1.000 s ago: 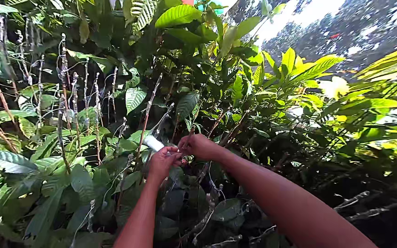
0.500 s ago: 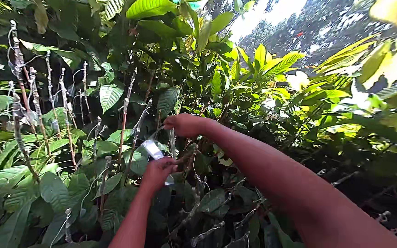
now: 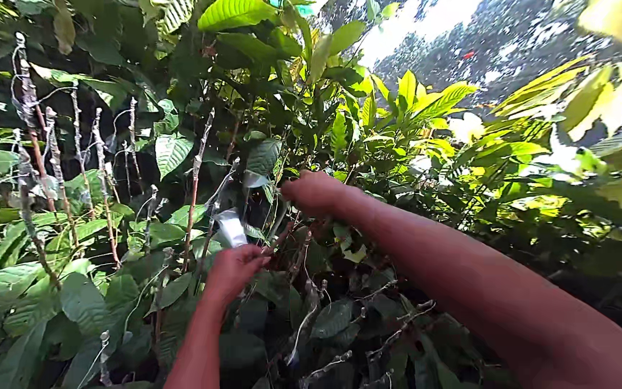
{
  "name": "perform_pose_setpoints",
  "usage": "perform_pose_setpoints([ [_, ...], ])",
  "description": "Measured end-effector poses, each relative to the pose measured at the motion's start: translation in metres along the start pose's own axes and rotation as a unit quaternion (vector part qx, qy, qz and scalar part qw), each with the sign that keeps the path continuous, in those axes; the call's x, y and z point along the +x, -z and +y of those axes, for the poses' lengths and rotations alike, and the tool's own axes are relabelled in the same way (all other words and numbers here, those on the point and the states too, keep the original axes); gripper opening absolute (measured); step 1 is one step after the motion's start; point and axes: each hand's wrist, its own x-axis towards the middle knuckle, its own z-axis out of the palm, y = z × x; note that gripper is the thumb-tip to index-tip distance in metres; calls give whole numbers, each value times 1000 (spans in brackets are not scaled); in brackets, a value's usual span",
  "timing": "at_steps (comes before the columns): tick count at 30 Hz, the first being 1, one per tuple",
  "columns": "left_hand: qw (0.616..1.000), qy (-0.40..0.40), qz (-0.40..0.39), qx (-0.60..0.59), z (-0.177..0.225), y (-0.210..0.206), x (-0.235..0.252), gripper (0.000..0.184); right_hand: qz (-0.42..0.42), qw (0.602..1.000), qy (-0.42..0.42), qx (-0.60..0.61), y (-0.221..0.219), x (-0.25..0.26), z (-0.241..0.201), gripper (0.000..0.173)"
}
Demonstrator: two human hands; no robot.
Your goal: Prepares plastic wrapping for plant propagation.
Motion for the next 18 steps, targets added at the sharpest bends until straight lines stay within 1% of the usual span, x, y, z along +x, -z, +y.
perform_pose_setpoints([
  [1,999,12,33,-25,-1,12,-1,16,4,999,-17,-50,-14,-11,-9,21],
  [2,995,28,71,-57,0,19,0,16,-12,998,-6,-56,-22,-25,-36,21],
  [3,991,34,104,-80,1,18,1,16,-36,999,26,-16,-24,-38,-69,23],
  [4,988,22,120,-91,1,10,2,16,-39,996,68,46,-21,-45,-94,22],
  [5,988,0,115,-103,-1,-3,2,17,-35,988,98,116,-11,-40,-103,20],
  [6,991,-20,81,-100,-3,-14,-1,20,-28,976,115,184,0,-26,-91,23],
  [7,998,-22,38,-54,1,-19,-1,18,-41,973,104,201,10,-11,-63,28],
  [8,1000,-23,6,-13,4,-18,-2,18,-56,982,76,162,14,-2,-31,30],
  [9,999,-30,12,2,2,-11,-1,18,-54,995,34,83,7,-3,-9,27],
  [10,999,-30,41,-9,1,-1,0,18,-38,999,-2,8,-6,-10,-5,21],
  [11,996,-25,79,-35,1,6,0,18,-28,999,-17,-17,-18,-21,-19,20],
  [13,988,-21,133,-80,5,4,-1,15,-49,998,12,26,-22,-42,-71,26],
  [14,987,-30,140,-77,8,-4,-1,14,-62,995,45,67,-14,-46,-91,25],
  [15,987,-46,131,-84,9,-14,-3,17,-72,988,72,114,-5,-42,-100,23],
  [16,991,-54,95,-83,5,-24,-5,25,-81,978,86,169,3,-31,-93,23],
  [17,996,-56,57,-43,4,-29,-4,30,-83,968,87,219,5,-17,-73,26],
  [18,999,-49,22,-5,7,-30,-5,24,-83,969,71,224,1,-5,-46,28],
])
